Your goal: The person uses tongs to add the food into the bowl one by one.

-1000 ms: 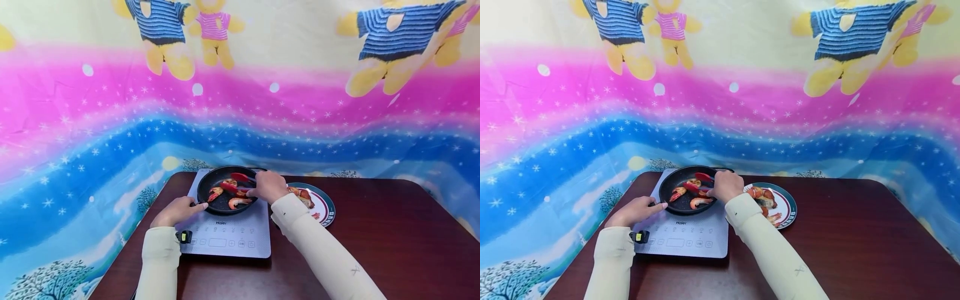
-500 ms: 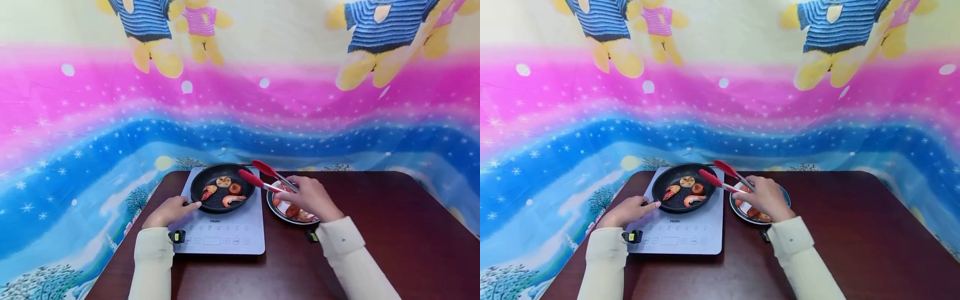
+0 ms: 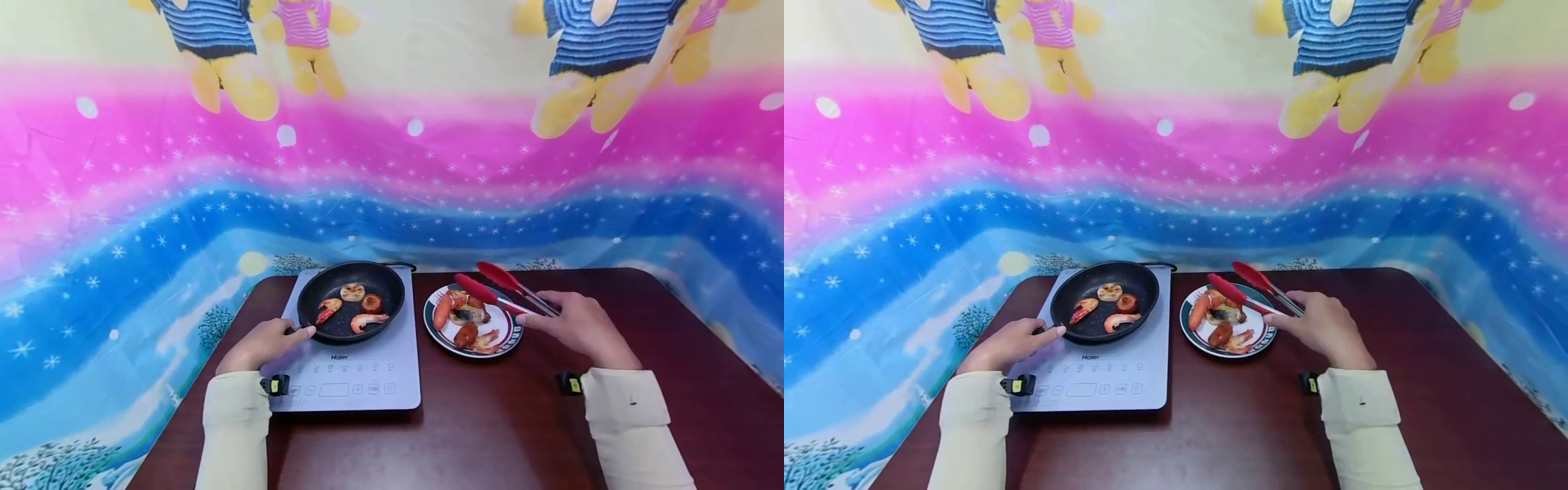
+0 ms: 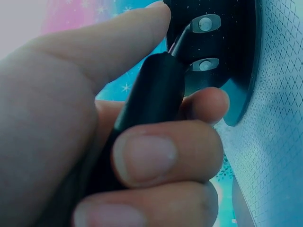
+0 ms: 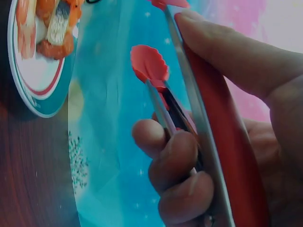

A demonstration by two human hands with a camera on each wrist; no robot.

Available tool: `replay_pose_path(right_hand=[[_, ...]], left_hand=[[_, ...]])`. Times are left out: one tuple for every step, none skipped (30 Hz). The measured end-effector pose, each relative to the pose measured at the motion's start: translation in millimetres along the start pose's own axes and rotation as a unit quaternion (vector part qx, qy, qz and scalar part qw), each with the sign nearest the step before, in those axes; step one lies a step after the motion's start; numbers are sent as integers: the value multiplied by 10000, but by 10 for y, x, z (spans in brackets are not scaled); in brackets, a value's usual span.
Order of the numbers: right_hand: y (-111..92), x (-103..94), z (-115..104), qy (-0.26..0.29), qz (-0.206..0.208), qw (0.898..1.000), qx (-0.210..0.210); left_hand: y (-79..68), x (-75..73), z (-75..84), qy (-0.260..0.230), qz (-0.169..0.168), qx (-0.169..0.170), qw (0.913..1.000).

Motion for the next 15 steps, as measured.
replay_pose_path(right_hand=[[-1,-4,22,-19,-28,10000,33],[-2,-2,42,-41,-64,10000,60],[-4,3,57,-71,-101,9999,79],[-5,11,67,-106,-135,9998,81],[-6,20,75,-151,-161,9997,80],[-6,33,82,-183,-206,9996,87],[-6,44,87,-211,-249,9994,86],[-6,55,89,-244,-287,9993,79],[-9,63,91,-274,-323,9991,84],[-12,66,93,-321,-349,9988,79],[-17,64,97,-364,-381,9986,82],[-25,59,102,-414,-405,9983,61],[-35,49,106,-456,-427,9980,28],[-47,40,108,-489,-476,9977,-11],[-62,29,112,-533,-523,9972,-48]], left_hand=[[-3,1,0,-4,-5,-10,10000],[-6,0,0,1,0,-11,10000],[-7,-4,0,6,10,-6,10000],[-9,-9,1,10,20,-4,10000],[-11,-16,7,15,33,-5,10000],[-12,-23,8,20,43,-4,10000],[-12,-28,9,32,52,-1,10000],[-11,-32,8,45,55,0,10000],[-12,-34,10,47,52,-9,10000],[-11,-33,9,48,44,-22,10000],[-12,-30,10,48,31,-31,10000],[-11,-24,10,46,18,-37,10000],[-10,-19,11,34,8,-53,10000],[-8,-10,9,22,-10,-71,10000],[-6,-2,10,14,-19,-89,10000]])
Point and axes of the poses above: each hand's wrist, its own y-axis towards the middle knuckle, its own x-axis out of the palm, z = x × y, the point moved 7 cm from there along y, towards the middle knuckle, and after that the axes turned 5 degrees about x, right-handed, at the moved point
